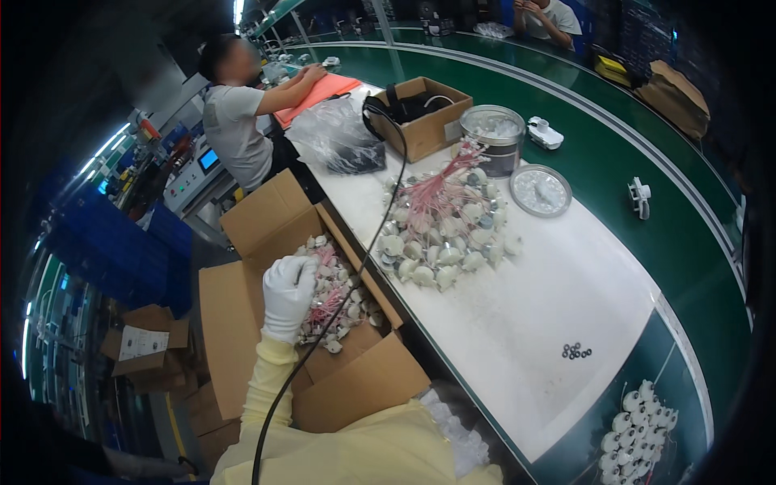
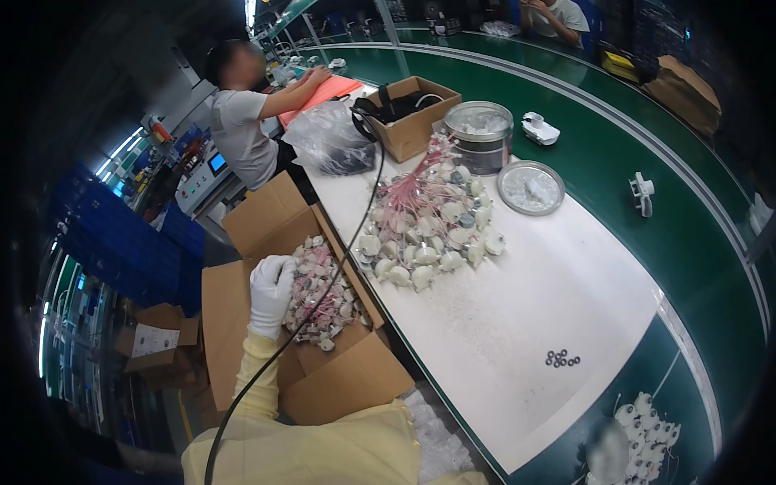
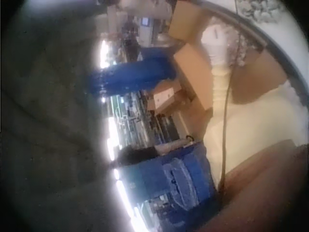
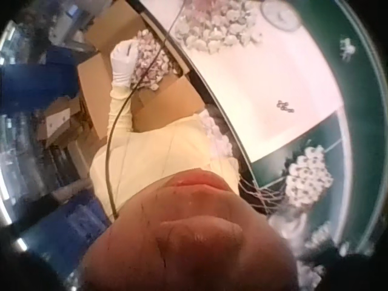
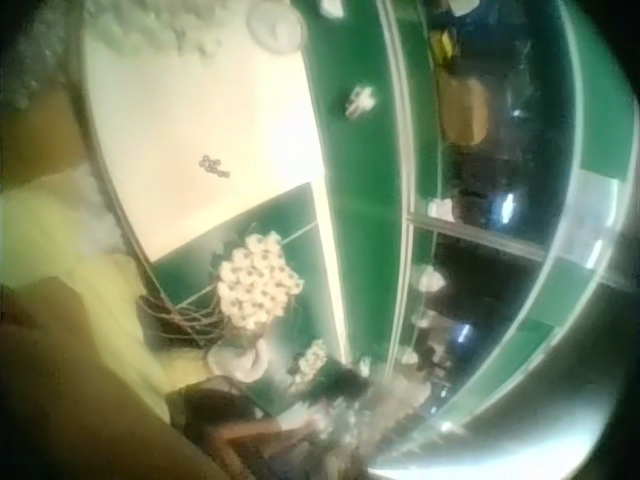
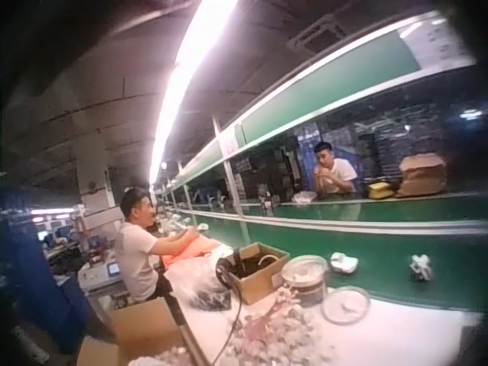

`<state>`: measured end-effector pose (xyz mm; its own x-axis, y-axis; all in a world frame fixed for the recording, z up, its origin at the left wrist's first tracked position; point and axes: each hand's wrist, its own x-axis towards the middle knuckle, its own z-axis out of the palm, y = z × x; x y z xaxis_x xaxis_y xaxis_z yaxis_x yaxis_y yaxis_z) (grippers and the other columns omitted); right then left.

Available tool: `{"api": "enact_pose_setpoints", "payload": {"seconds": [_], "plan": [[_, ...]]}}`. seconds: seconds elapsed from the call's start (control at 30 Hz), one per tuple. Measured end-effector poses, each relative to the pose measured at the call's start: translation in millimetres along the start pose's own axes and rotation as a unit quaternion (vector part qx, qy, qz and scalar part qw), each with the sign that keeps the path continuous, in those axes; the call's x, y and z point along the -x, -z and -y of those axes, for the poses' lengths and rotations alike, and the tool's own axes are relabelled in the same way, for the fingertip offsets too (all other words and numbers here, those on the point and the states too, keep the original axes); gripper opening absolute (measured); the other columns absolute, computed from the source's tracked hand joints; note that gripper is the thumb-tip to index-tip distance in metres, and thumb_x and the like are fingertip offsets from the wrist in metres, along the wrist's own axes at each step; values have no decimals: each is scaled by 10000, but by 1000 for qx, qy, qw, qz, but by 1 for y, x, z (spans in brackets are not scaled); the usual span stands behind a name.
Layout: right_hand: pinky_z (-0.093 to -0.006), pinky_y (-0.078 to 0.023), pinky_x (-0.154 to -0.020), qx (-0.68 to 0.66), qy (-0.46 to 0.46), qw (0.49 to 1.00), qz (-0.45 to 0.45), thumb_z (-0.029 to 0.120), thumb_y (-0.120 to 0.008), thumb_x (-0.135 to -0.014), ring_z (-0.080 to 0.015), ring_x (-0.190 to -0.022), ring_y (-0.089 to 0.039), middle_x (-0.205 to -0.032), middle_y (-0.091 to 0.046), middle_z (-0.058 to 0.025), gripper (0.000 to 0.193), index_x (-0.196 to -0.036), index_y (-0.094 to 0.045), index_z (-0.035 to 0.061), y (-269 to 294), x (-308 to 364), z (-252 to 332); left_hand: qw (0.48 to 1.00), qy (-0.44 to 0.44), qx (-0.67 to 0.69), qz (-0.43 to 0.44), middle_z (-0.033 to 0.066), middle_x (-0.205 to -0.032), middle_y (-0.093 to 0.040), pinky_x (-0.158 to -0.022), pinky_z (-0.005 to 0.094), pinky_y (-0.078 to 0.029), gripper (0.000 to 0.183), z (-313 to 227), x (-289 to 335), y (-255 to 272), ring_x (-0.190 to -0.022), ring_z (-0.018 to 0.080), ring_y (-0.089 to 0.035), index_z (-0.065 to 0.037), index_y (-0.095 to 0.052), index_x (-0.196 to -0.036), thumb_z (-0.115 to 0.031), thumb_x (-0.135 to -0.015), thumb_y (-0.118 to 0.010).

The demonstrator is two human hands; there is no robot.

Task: The person assembles small white electronic components by inserting metal washers into their centers and placing them on a green workbench. They then use a brush to apply a white substance to the components and transfer the finished items into a cardboard box.

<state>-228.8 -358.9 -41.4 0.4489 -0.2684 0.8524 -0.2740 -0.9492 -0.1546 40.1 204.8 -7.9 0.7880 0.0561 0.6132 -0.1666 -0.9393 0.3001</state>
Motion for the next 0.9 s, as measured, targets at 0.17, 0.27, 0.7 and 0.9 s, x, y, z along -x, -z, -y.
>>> {"api": "enact_pose_setpoints", "payload": {"seconds": [0.17,0.27,0.7,0.9], "plan": [[-346,-526,-624,-13,-21,999,-32,300,-640,-906,-255,-700,-648,-827,-678,-102,306,-767,-592,32,-3,-7,14,878,136,12,459,99,-670,-643,-627,332,-489,344,-23,10,2,-645,237,-625,-32,-674,-769,-323,-907,-555],[-350,-527,-621,-67,-114,989,-68,259,-608,-929,-257,-690,-649,-824,-681,-107,283,-764,-593,29,-3,-9,25,789,152,149,576,76,-652,-643,-658,292,-489,437,-50,17,9,-626,182,-613,-34,-673,-720,-385,-937,-531],[-350,-527,-603,6,-146,986,-80,107,-474,-982,-273,-668,-640,-814,-672,-140,288,-742,-584,-8,38,-2,20,790,-54,610,30,17,-434,-393,-521,319,-325,609,-56,-20,28,-434,185,-379,-128,-379,-470,-366,-1019,-269],[-319,-536,-647,-162,14,985,-54,20,-507,-935,-222,-695,-639,-837,-669,-156,188,-917,-679,-54,50,-79,35,781,-46,622,39,19,-453,-360,-527,331,-300,596,-79,-25,4,-432,173,-308,-135,-331,-474,-323,-1030,-225]]}}
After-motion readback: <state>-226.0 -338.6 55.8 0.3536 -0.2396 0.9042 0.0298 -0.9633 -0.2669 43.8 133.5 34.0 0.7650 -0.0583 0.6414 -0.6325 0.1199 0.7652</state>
